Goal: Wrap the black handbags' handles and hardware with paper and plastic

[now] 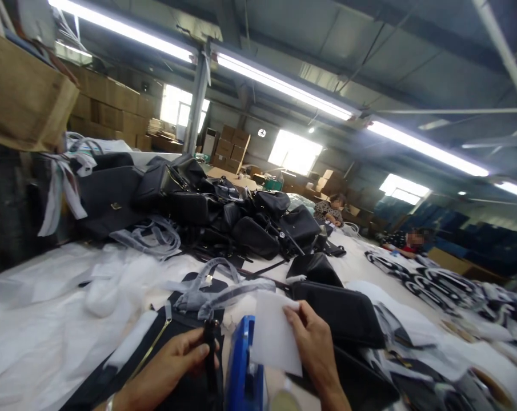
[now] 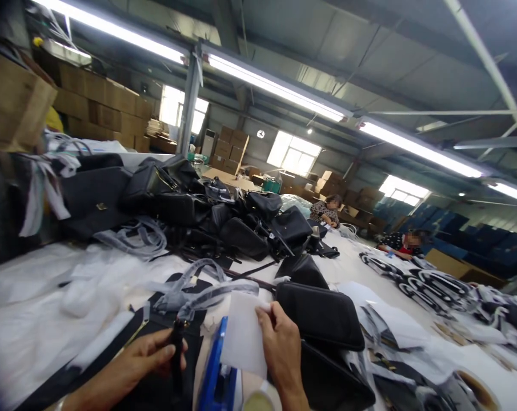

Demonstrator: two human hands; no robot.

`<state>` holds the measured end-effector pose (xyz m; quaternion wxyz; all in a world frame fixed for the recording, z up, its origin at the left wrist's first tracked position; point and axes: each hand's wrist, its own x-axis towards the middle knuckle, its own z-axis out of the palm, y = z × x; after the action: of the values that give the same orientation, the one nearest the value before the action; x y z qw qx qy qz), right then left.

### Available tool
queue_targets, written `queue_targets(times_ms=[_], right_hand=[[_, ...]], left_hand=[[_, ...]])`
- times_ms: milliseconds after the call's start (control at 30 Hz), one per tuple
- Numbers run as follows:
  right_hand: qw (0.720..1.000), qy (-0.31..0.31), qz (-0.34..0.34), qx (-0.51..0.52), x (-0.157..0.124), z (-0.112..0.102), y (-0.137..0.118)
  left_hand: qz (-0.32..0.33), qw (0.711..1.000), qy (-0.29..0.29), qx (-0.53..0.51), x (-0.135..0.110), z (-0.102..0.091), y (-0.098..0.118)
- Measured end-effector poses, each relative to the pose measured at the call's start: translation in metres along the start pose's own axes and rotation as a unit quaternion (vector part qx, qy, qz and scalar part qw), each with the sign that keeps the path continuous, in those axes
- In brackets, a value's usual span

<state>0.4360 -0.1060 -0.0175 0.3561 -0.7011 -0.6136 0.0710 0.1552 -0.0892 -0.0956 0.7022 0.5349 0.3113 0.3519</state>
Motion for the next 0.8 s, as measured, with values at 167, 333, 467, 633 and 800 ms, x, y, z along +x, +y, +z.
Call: queue_targets(times_ms=[167,333,467,633,800], right_hand=[[0.999,0.011,-0.019,0.025,-0.019,0.037,-0.016],[0.994,-0.011,-0.024,0.105,-0.036,0.088,-0.033],[0.936,-0.184,-0.057,0.293,-0.048,0.098,-0.051],[0.901,-0.231,-0.057,0.362,-0.047,0.087,-0.061],[0.918,-0.186,-0.049,0.347,-0.046,0.082,-0.06]], left_hand=[[0.055,0.998,-0.003,0.019,-0.013,0.012,0.021],[0.112,0.986,0.048,0.115,-0.023,0.025,0.031],[0.141,0.964,0.114,0.195,-0.024,0.029,0.028],[0.126,0.931,0.162,0.302,-0.022,0.03,0.027],[0.133,0.913,0.176,0.345,-0.018,0.035,0.031]])
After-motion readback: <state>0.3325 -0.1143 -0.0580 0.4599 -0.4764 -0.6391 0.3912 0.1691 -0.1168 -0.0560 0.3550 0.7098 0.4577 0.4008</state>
